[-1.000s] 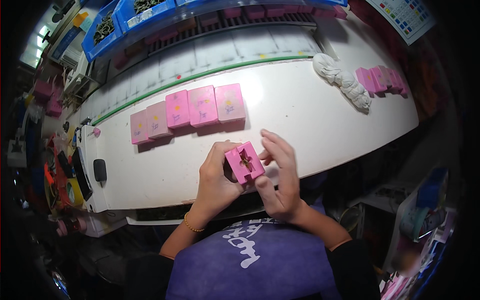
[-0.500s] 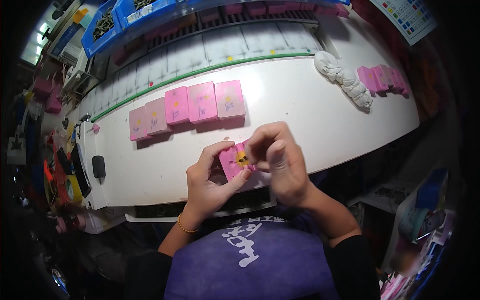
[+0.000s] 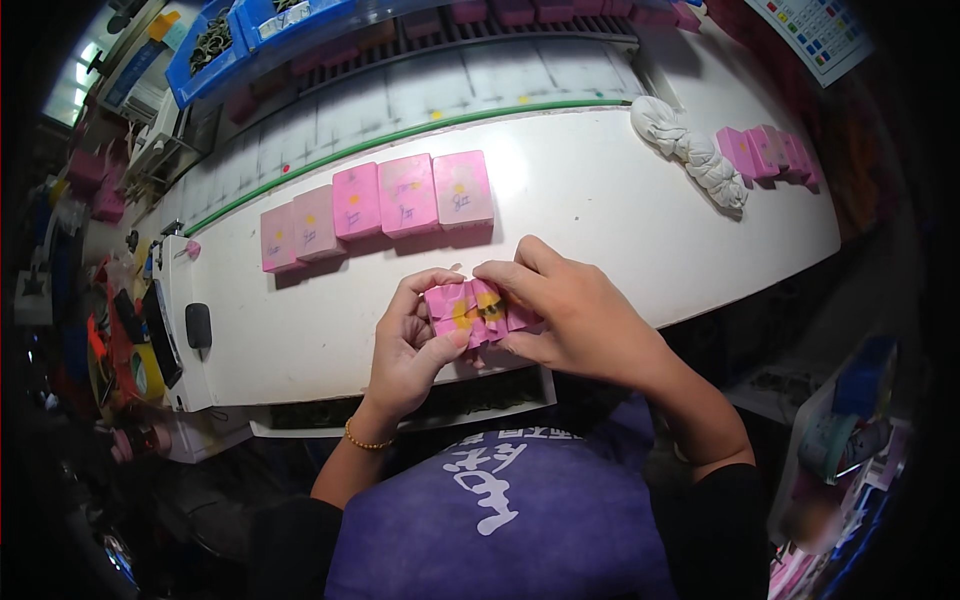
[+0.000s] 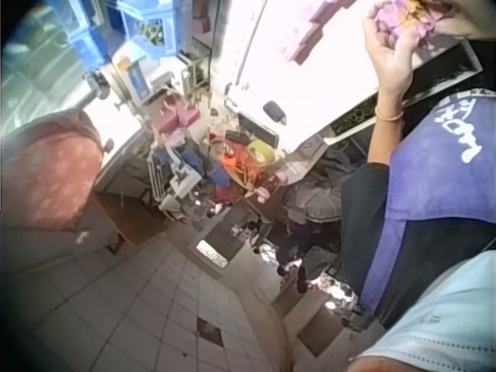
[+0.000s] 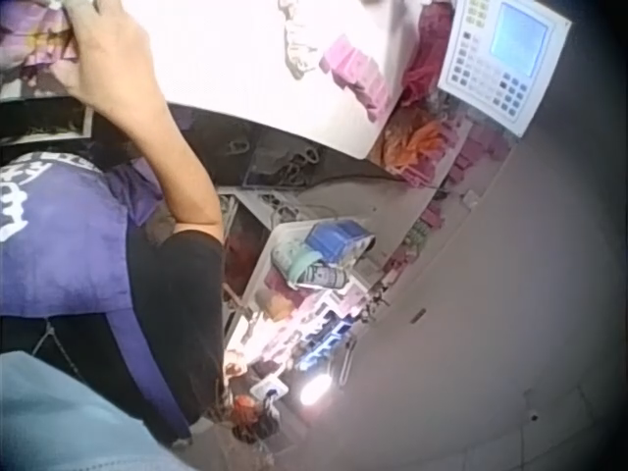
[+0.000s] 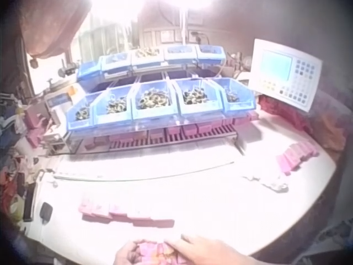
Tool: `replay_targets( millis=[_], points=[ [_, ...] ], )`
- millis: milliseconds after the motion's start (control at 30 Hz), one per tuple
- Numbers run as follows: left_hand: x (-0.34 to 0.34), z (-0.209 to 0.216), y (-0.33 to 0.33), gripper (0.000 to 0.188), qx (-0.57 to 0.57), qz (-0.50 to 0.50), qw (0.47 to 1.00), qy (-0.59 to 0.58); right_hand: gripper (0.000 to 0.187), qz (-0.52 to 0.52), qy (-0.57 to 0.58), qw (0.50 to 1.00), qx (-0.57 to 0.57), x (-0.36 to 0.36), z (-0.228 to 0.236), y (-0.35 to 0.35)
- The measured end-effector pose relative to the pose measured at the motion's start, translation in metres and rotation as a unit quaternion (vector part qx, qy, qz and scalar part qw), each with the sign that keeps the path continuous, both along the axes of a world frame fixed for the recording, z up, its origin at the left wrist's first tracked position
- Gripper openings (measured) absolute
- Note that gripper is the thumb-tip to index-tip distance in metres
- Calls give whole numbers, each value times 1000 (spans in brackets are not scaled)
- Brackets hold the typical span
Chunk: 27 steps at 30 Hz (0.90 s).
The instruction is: Placing small decorative green leaf-shaped components into pink silicone molds and organizing finished pieces on a workstation.
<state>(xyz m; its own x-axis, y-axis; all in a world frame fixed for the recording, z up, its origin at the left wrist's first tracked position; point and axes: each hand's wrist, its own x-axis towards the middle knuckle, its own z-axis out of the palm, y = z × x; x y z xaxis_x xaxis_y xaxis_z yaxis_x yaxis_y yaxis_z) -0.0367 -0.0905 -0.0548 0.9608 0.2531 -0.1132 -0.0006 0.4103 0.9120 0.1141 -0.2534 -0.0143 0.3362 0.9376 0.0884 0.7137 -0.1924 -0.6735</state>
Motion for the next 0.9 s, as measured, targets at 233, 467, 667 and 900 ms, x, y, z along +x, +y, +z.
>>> replay_targets(
  millis=[233, 467, 667, 900],
  points=[
    [6, 13, -10, 45, 148, 47, 988, 26, 64, -36, 306, 949, 61, -2, 19, -8],
    [20, 38, -18, 28, 367, 82, 917, 131, 65, -201, 153, 947, 197, 30, -11, -6],
    [46, 44, -12, 25, 552, 155, 816, 75, 69, -248, -70, 963, 80, 43, -38, 0],
    [54, 35, -16, 24, 492, 130, 850, 133, 50, -65, -189, 976, 92, -1, -18, -3]
  ],
)
